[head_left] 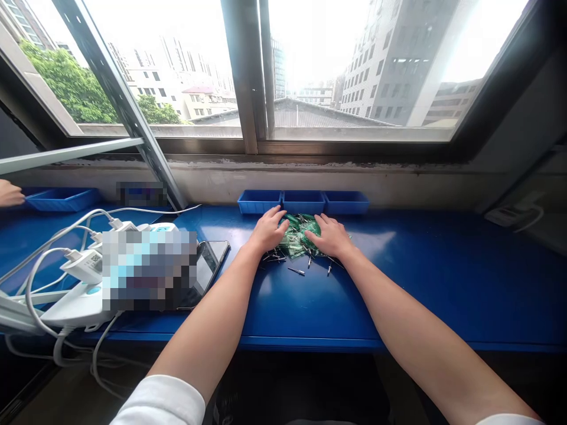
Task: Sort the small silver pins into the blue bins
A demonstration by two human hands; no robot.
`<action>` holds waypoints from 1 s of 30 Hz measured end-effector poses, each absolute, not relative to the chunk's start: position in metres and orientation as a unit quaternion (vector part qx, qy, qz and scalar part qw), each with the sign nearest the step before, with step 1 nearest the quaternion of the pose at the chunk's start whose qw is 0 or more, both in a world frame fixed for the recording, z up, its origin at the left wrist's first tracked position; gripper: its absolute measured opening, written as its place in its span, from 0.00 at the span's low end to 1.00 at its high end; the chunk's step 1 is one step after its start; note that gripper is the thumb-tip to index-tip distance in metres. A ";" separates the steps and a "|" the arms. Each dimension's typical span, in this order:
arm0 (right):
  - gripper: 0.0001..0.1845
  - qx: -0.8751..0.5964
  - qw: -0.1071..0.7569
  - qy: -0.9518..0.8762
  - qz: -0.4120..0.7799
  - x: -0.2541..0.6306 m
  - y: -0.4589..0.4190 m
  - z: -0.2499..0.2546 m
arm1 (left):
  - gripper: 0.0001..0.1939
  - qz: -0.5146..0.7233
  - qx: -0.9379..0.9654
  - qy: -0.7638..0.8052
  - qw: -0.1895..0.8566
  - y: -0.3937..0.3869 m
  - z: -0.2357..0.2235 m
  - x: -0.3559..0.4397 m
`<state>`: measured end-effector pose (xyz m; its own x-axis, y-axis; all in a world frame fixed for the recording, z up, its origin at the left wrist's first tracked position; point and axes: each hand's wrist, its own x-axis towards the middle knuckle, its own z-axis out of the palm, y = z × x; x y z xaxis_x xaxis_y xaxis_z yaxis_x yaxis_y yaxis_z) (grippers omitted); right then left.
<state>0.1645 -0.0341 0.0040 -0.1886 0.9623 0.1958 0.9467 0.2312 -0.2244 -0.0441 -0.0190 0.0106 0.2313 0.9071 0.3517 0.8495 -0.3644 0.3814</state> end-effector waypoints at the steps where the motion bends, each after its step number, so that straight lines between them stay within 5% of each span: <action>1: 0.43 -0.617 0.144 -0.773 0.029 0.164 -0.035 0.004 | 0.29 0.240 0.797 0.550 0.062 -0.019 0.010 -0.043; 9: 0.46 -0.604 0.187 -0.773 0.058 0.161 -0.038 0.006 | 0.31 0.208 0.794 0.569 0.046 -0.022 0.009 -0.039; 17: 0.43 -0.607 0.363 -0.699 0.109 0.183 -0.032 0.014 | 0.31 0.478 0.681 0.537 0.140 -0.046 0.067 -0.047; 22: 0.44 -0.636 0.354 -0.670 0.147 0.189 -0.026 0.010 | 0.38 0.265 0.703 0.641 0.158 -0.098 0.080 -0.062; 30: 0.43 -0.671 0.308 -0.666 0.103 0.185 -0.030 0.016 | 0.60 0.052 0.711 0.695 0.092 -0.125 0.013 -0.065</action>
